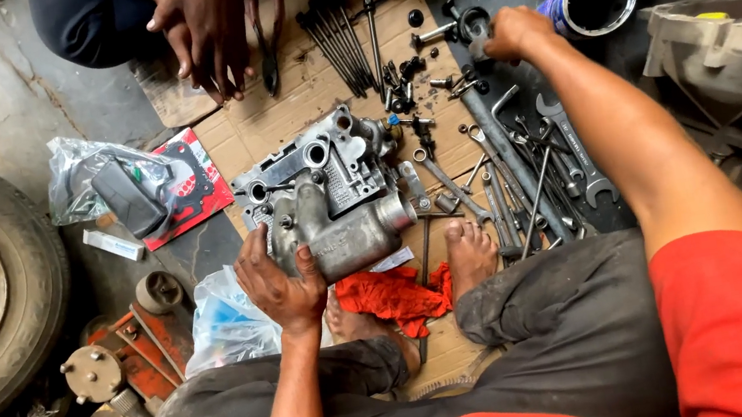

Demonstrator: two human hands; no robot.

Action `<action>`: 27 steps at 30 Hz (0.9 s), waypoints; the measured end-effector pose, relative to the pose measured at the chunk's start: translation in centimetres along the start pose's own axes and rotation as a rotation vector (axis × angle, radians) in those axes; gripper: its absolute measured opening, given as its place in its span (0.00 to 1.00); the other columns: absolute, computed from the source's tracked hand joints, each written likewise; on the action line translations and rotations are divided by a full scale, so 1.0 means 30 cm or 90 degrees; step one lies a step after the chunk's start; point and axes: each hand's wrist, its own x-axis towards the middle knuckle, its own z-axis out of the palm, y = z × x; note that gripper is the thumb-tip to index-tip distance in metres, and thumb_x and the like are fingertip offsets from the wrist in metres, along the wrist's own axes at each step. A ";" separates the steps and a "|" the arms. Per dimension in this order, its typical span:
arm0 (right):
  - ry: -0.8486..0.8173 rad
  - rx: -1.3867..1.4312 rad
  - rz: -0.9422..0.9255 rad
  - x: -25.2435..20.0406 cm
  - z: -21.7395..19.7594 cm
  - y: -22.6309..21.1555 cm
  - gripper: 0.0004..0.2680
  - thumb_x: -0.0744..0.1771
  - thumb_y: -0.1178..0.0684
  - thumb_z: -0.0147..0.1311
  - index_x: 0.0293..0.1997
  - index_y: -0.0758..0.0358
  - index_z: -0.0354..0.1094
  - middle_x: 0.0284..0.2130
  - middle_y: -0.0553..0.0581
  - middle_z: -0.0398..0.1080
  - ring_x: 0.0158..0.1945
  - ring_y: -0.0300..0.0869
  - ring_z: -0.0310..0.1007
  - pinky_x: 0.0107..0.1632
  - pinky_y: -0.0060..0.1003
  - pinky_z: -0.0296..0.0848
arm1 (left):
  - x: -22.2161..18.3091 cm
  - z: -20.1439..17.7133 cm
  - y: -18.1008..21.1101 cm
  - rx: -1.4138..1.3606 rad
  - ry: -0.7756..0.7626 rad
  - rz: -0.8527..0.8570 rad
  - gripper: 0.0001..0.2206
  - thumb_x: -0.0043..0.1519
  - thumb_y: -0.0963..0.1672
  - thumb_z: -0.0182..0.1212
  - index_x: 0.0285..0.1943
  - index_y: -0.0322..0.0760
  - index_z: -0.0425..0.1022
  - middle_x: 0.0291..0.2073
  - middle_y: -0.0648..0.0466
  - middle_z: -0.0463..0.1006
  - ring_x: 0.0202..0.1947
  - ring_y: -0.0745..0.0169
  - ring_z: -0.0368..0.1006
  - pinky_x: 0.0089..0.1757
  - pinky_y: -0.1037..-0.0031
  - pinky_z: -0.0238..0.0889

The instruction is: The person sits on the workshop floor assembling engine components. They fit a gasket onto a cylinder head, position the head on the block, wipe parts with a red cloth, place an intake manifold onto the assembly, and tighten fasteners using a T-handle wrench.

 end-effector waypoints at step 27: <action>-0.171 -0.420 -0.362 -0.184 0.231 -0.302 0.32 0.67 0.51 0.57 0.80 0.29 0.42 0.46 0.61 0.77 0.44 0.51 0.80 0.45 0.46 0.78 | -0.027 -0.007 0.018 0.006 -0.029 -0.007 0.25 0.72 0.55 0.50 0.62 0.29 0.68 0.54 0.41 0.74 0.55 0.40 0.69 0.57 0.55 0.59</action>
